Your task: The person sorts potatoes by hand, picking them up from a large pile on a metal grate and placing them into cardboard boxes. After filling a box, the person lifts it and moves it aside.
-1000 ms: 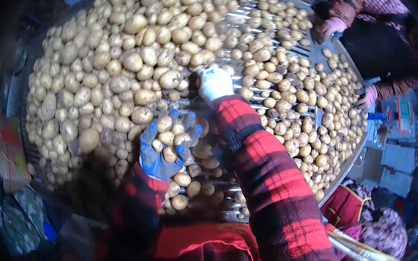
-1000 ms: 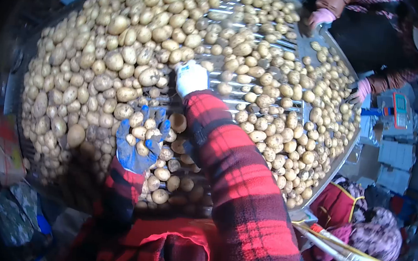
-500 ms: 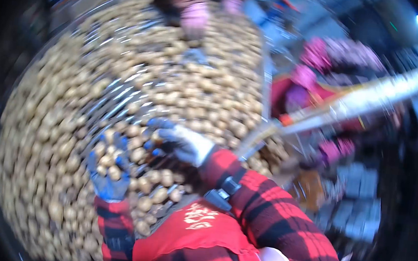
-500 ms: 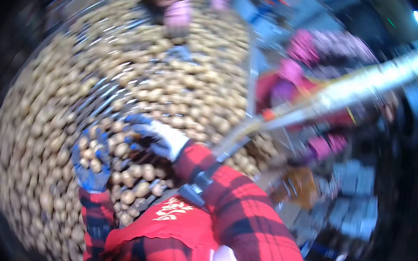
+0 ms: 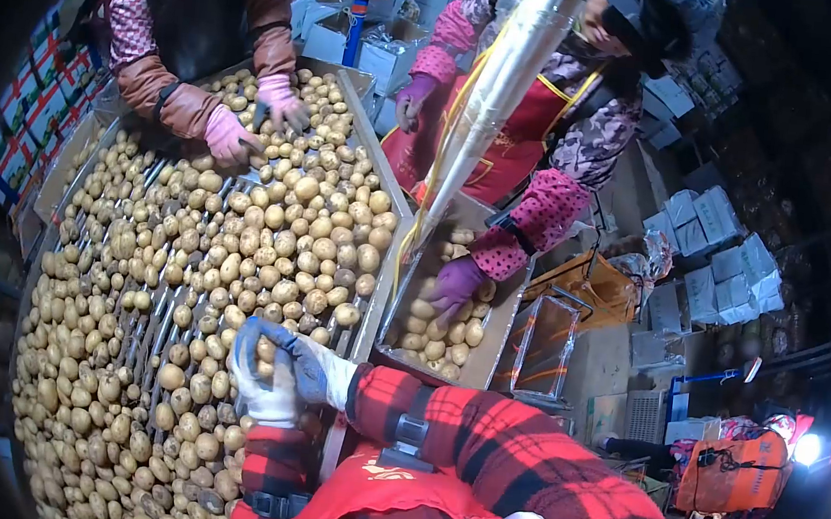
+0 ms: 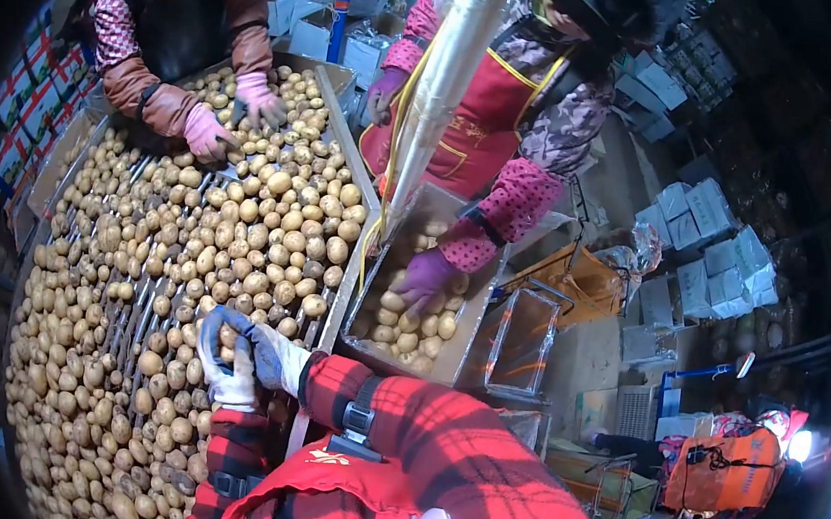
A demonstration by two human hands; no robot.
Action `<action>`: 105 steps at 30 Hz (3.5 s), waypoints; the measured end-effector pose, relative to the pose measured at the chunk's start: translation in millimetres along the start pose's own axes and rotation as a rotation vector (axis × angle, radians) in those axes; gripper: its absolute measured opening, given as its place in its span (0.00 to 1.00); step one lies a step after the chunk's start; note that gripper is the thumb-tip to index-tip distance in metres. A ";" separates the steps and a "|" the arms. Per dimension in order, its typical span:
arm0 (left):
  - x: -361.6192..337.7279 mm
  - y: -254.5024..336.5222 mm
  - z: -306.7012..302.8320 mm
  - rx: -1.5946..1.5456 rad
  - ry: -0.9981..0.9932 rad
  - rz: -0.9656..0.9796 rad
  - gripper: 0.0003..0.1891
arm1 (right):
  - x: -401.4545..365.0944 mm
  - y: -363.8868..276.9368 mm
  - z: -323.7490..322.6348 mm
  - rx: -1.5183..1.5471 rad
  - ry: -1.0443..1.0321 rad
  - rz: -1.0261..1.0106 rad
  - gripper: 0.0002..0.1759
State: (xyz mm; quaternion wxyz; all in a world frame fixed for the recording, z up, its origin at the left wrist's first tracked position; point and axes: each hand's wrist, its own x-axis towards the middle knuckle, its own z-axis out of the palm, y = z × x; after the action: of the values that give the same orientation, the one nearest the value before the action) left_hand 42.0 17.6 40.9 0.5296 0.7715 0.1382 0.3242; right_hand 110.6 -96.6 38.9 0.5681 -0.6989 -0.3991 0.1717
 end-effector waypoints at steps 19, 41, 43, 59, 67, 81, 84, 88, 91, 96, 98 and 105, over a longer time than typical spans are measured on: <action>19.9 52.6 41.6 -0.170 -0.025 -0.134 0.26 | -2.5 -6.3 -31.3 0.843 0.179 0.235 0.16; 9.9 37.5 142.4 0.420 -0.605 0.139 0.27 | -167.9 -26.2 -238.5 1.834 0.748 0.294 0.21; -3.3 37.1 154.2 0.550 -0.671 0.209 0.34 | -213.9 -13.3 -267.5 1.864 0.686 0.099 0.23; -8.3 49.7 175.7 0.962 -0.948 0.125 0.48 | -283.7 150.6 -587.5 1.232 0.835 -0.346 0.17; -14.9 43.1 165.2 0.854 -0.800 0.219 0.41 | -233.3 210.1 -607.8 0.615 1.132 0.513 0.36; -26.7 39.0 73.8 0.669 -0.600 0.152 0.35 | -89.2 -18.8 -169.0 -0.238 0.192 0.389 0.21; -43.1 44.7 13.9 0.835 -0.528 -0.030 0.34 | -76.1 1.3 -126.6 -0.498 -0.103 0.039 0.25; -69.4 36.8 -39.0 0.812 -0.675 -0.087 0.36 | -31.7 4.7 -94.4 -0.716 -0.080 0.119 0.26; -78.5 39.3 -44.2 0.687 -0.656 -0.058 0.33 | 10.7 -4.4 -64.2 -0.787 -0.077 -0.021 0.26; -85.6 27.8 -51.7 0.520 -0.537 -0.068 0.30 | 47.6 35.7 -6.7 -0.947 -0.186 -0.087 0.34; -83.9 25.6 -55.6 0.442 -0.484 -0.121 0.31 | 60.0 56.2 -5.2 -1.035 -0.178 -0.093 0.35; -74.1 37.5 -58.5 -0.129 -0.111 -0.633 0.19 | 139.3 112.2 -29.9 -1.174 0.064 -0.087 0.22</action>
State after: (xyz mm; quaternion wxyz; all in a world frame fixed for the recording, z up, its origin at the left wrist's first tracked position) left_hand -56.4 3.9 62.1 0.6585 0.6717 0.3215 0.1089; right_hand 258.7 -15.4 -27.0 0.1043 -0.8843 -0.4384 -0.1226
